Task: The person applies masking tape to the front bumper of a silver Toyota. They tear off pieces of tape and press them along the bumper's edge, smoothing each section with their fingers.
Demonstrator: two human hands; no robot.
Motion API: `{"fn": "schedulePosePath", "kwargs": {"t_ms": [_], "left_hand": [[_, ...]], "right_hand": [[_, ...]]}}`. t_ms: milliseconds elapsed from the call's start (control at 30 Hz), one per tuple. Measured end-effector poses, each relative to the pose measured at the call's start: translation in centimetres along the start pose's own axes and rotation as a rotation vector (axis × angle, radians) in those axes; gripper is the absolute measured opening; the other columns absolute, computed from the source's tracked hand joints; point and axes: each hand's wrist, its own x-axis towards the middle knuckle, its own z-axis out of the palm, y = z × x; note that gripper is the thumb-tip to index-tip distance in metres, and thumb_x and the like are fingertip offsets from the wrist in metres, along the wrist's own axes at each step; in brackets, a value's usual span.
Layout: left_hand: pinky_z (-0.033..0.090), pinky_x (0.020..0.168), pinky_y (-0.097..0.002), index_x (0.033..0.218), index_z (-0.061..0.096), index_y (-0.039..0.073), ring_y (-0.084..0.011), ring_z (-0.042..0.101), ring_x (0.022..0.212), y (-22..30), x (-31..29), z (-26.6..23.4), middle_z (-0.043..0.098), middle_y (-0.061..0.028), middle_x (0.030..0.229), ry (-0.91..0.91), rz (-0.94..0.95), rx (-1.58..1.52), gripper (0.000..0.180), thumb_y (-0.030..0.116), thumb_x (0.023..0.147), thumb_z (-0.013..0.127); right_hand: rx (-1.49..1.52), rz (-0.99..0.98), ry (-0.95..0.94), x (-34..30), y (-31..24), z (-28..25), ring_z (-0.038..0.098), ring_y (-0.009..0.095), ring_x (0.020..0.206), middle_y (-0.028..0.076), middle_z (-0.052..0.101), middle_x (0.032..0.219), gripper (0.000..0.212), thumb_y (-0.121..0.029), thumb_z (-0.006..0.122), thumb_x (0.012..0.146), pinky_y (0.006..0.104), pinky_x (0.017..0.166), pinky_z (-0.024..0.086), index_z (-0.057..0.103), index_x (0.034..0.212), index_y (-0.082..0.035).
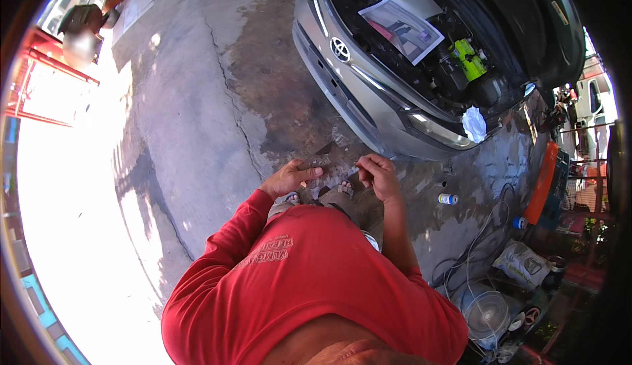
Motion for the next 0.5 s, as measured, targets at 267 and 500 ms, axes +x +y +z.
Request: {"fn": "schedulePosePath", "kwargs": {"t_ms": [267, 500], "left_hand": [[0.048, 0.069, -0.0266, 0.112, 0.067, 0.001, -0.0139, 0.066, 0.075, -5.7, 5.4, -11.0, 0.070, -0.0063, 0.084, 0.225, 0.091, -0.726, 0.036, 0.036, 0.102, 0.069], [0.053, 0.072, -0.0298, 0.112, 0.073, -0.004, -0.0146, 0.068, 0.078, -5.3, 14.4, -23.1, 0.072, -0.0058, 0.092, 0.391, -0.023, -0.298, 0.028, 0.020, 0.099, 0.066]], "right_hand": [[-0.233, 0.137, 0.497, 5.7, -1.9, -6.5, 0.051, 0.009, 0.050, 0.001, 0.059, 0.062, 0.037, -0.034, 0.070, 0.102, 0.0260, 0.046, 0.035, 0.063, 0.079, -0.006], [-0.886, 0.401, 0.185, 19.9, 0.5, -5.2, 0.065, 0.015, 0.063, 0.007, 0.074, 0.079, 0.034, -0.037, 0.074, 0.098, 0.0312, 0.060, 0.051, 0.075, 0.098, -0.002]]}}
